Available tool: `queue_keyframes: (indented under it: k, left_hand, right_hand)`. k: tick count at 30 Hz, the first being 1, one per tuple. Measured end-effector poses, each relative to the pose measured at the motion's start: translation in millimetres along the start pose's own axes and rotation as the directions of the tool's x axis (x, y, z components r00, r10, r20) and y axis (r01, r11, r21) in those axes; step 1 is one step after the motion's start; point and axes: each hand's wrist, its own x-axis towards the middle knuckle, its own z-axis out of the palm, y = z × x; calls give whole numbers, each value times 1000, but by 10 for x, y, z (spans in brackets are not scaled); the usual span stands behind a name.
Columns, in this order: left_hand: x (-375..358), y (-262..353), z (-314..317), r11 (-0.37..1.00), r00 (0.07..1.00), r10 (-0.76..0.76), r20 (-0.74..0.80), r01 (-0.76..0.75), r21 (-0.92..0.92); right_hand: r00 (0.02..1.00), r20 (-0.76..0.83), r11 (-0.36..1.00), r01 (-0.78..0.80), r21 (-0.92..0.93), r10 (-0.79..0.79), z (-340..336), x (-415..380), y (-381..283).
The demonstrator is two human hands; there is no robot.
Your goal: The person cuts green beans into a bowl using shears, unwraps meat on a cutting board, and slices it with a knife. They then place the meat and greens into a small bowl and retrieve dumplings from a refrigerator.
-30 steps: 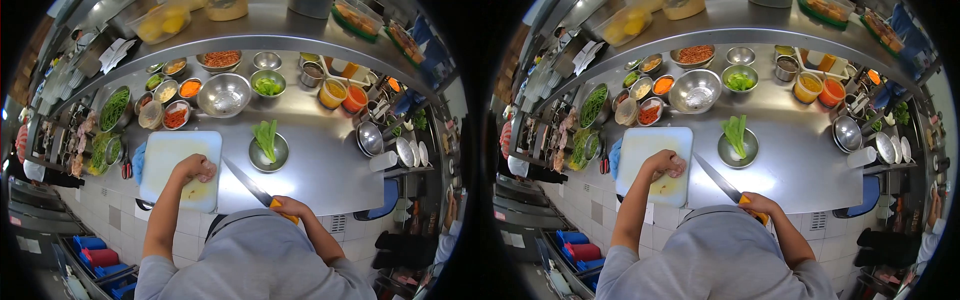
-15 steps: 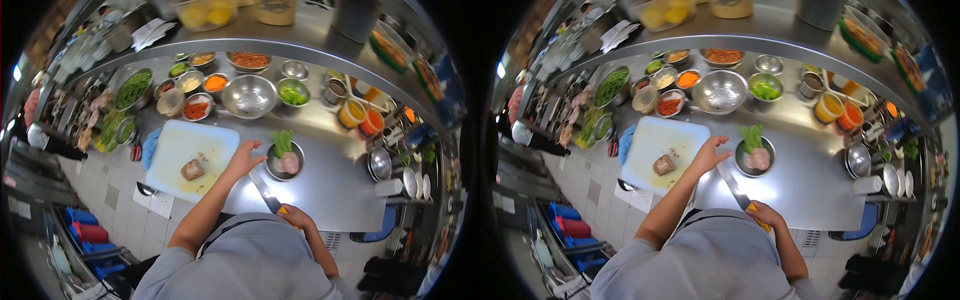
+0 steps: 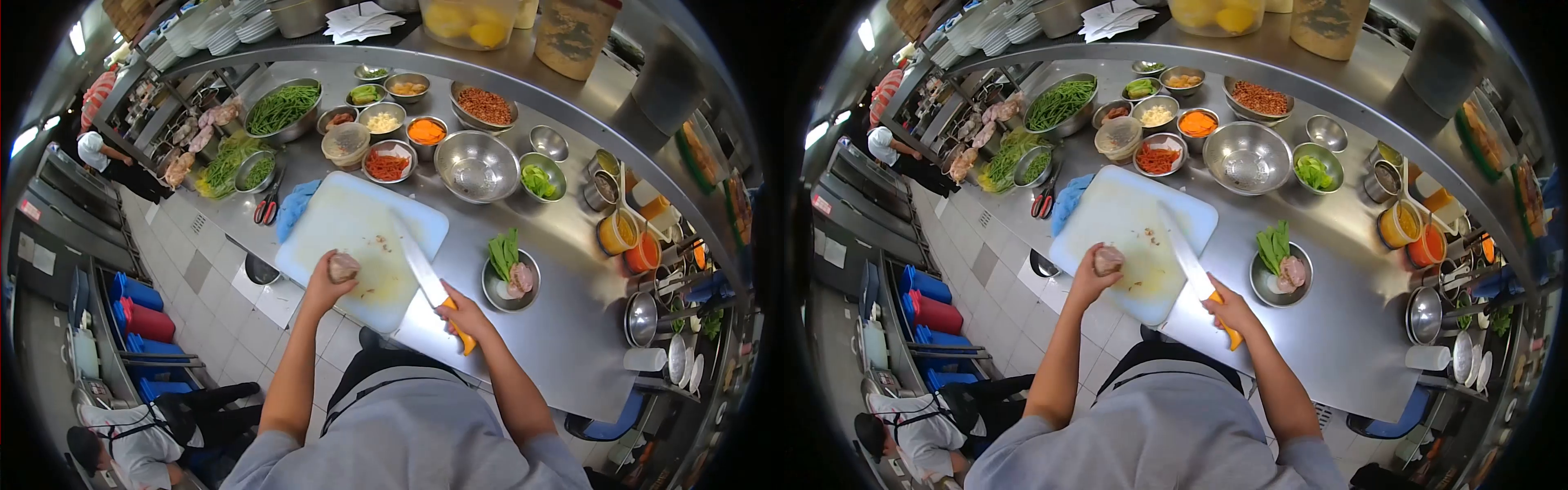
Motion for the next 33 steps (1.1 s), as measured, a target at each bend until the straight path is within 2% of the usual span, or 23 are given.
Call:
queue_keyframes:
  k: [1,2,4,5,6,7,8,9,10,11,14,17,18,20,22,23,24,25,26,27,28,30,33]
  left_hand:
    - [-106,23,-144,964,993,-96,-74,74,-257]
    - [-158,40,-325,962,992,-100,-73,78,-261]
    - [-213,97,-735,928,976,-107,-191,29,-371]
    - [-230,167,-930,925,976,-108,-191,28,-378]
    - [-240,249,-1130,911,970,-124,-210,27,-411]
    - [-247,292,-1299,896,963,-142,-228,27,-444]
    - [-247,294,-1443,893,963,-142,-228,25,-450]
    - [-249,276,-1587,881,962,-121,-243,-8,-472]
    - [-266,251,-1727,868,960,-103,-259,-40,-494]
    - [-288,230,-1845,867,961,-105,-257,-38,-496]
    - [-315,5,-2106,842,970,-104,-218,-31,-539]
    - [-235,-329,-2188,799,974,-105,-201,-38,-600]
    - [-195,-376,-2234,795,976,-96,-193,-42,-605]
    - [-132,-441,-2308,771,987,-141,-81,58,-634]
    - [-25,-447,-2417,771,993,-105,-60,43,-635]
    - [25,-448,-2481,775,996,-78,-52,28,-631]
    - [68,-467,-2535,779,998,-54,-45,14,-627]
    - [111,-506,-2575,778,998,-47,-39,12,-628]
    - [158,-554,-2608,773,999,-22,-32,-3,-634]
    - [217,-598,-2640,768,1000,4,-28,-21,-640]
    - [298,-640,-2642,768,999,14,-29,-29,-639]
    - [489,-729,-2560,742,998,60,9,-38,-669]
    - [904,-684,-2367,783,995,72,63,-17,-622]
  right_hand:
    - [998,59,997,0,-78,4,139,66,54]
    - [995,94,974,-8,-225,30,311,104,118]
    - [964,259,913,47,-406,66,729,-95,0]
    - [904,387,786,371,-494,-183,922,-49,239]
    - [756,532,558,647,-520,-381,1094,23,468]
    - [797,552,630,564,-533,-246,1251,-83,362]
    - [799,551,628,562,-539,-242,1315,-159,218]
    - [897,421,808,344,-478,-133,1338,-228,2]
    - [954,301,924,104,-367,13,1348,-272,-143]
    - [981,195,971,25,-238,22,1293,-305,-195]
    - [979,-198,997,-35,72,49,1134,-292,-83]
    - [937,-345,997,-44,67,64,1095,-143,115]
    - [932,-357,997,-40,69,62,1248,-107,90]
    - [987,-147,969,-96,-226,64,1825,-37,-36]
    - [984,173,951,19,-309,36,2352,-10,-112]
    - [986,161,953,20,-303,31,2468,21,-44]
    - [935,195,838,353,-415,-297,2582,56,11]
    - [772,267,600,622,-502,-577,2652,95,54]
    - [772,261,600,621,-505,-580,2605,82,79]
    - [941,-37,884,302,-356,-336,2463,-4,42]
    - [967,-256,996,-39,-85,16,2296,-73,9]
    - [898,-440,987,81,138,-12,1974,-129,103]
    - [895,-444,995,20,102,28,1906,-243,200]
